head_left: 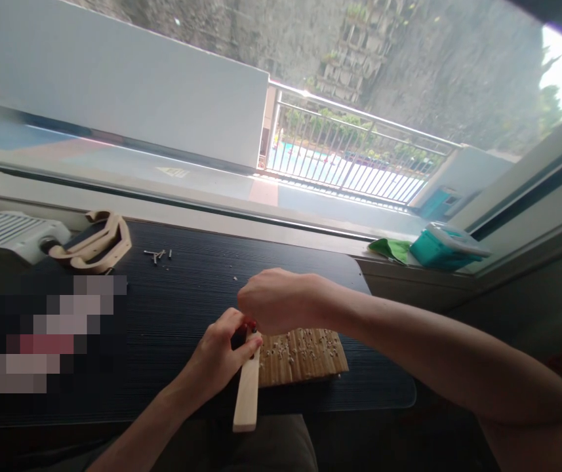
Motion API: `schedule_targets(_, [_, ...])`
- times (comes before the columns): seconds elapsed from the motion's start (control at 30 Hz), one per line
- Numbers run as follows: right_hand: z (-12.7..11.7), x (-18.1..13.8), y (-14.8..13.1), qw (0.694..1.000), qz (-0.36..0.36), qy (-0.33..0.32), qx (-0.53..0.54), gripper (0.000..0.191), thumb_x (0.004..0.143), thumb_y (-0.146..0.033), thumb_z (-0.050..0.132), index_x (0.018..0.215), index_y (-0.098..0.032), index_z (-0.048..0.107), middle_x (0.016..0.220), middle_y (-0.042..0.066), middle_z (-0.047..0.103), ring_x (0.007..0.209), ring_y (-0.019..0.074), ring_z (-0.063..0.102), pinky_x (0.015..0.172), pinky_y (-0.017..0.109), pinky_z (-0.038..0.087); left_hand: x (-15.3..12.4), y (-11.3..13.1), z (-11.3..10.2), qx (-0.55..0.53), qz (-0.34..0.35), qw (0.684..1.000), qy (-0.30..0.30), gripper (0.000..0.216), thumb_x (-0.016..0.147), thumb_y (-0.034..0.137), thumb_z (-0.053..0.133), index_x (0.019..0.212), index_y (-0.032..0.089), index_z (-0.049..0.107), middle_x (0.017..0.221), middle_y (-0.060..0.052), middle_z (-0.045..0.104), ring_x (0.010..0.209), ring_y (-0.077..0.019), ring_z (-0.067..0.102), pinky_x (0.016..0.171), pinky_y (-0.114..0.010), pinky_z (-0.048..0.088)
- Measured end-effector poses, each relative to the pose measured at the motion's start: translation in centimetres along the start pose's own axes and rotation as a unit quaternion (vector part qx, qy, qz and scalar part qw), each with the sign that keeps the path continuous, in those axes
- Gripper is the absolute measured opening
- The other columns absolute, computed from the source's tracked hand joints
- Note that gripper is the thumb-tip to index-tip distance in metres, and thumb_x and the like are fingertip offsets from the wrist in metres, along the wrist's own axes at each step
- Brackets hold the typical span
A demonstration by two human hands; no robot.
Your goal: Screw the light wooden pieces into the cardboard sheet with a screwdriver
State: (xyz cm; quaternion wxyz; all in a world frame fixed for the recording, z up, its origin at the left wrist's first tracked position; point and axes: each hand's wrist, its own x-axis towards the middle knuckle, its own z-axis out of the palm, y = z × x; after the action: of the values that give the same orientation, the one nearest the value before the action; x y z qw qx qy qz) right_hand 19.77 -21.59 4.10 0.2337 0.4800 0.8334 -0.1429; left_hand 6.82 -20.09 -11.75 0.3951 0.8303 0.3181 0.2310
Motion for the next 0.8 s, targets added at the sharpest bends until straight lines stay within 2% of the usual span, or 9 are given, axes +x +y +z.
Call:
schedule_targets(0.17, [0.3, 0.1, 0.0, 1.000, 0.015, 0.001, 0.018, 0.027, 0.071, -0.024, 0.065, 0.093, -0.012, 0.073, 0.077, 0.009, 0.071, 0.074, 0.0209, 0.066, 0.050, 0.025, 0.036, 0.1, -0.2, 0.2, 0.009, 0.001, 1.000, -0.009, 0.012, 0.077, 0.028, 0.059, 0.085, 0.019, 0.058, 0.083, -0.001, 0.061, 0.079, -0.0185, 0.059, 0.072, -0.030, 0.045])
schedule_targets(0.3, [-0.2, 0.8, -0.3, 0.998, 0.046, -0.025, 0.022, 0.032, 0.071, -0.023, 0.062, 0.099, -0.011, 0.072, 0.079, 0.011, 0.072, 0.076, 0.0223, 0.066, 0.052, 0.026, 0.039, 0.2, -0.5, 0.4, 0.009, 0.009, 1.000, -0.012, 0.012, 0.079, 0.028, 0.057, 0.086, 0.019, 0.058, 0.088, -0.002, 0.061, 0.083, -0.0186, 0.059, 0.075, -0.031, 0.044])
schedule_targets(0.53, [-1.4, 1.0, -0.4, 0.994, 0.074, -0.079, 0.026, 0.030, 0.080, -0.028, 0.055, 0.096, -0.009, 0.073, 0.088, 0.014, 0.072, 0.079, 0.0230, 0.066, 0.057, 0.027, 0.044, 0.1, -0.6, 0.4, 0.003, 0.041, 0.999, -0.008, 0.011, 0.081, 0.027, 0.054, 0.089, 0.020, 0.057, 0.083, 0.000, 0.057, 0.077, -0.0156, 0.056, 0.073, -0.029, 0.044])
schedule_targets(0.67, [-1.5, -0.2, -1.2, 0.996, 0.077, -0.038, -0.014, 0.026, 0.076, -0.022, 0.063, 0.098, -0.012, 0.071, 0.084, 0.012, 0.072, 0.085, 0.0249, 0.066, 0.065, 0.030, 0.047, 0.1, -0.3, 0.2, 0.018, 0.027, 0.999, -0.002, 0.012, 0.080, 0.028, 0.055, 0.087, 0.020, 0.058, 0.086, -0.002, 0.061, 0.079, -0.0170, 0.059, 0.073, -0.029, 0.045])
schedule_targets(0.8, [-1.3, -0.9, -2.0, 0.999, 0.037, 0.022, -0.028, 0.015, 0.078, -0.011, 0.060, 0.090, -0.011, 0.070, 0.079, 0.010, 0.071, 0.084, 0.0237, 0.067, 0.063, 0.030, 0.047, 0.0, 0.1, 0.1, 0.033, 0.023, 0.999, 0.014, 0.010, 0.077, 0.028, 0.057, 0.082, 0.019, 0.059, 0.085, -0.003, 0.064, 0.078, -0.0189, 0.062, 0.071, -0.029, 0.046])
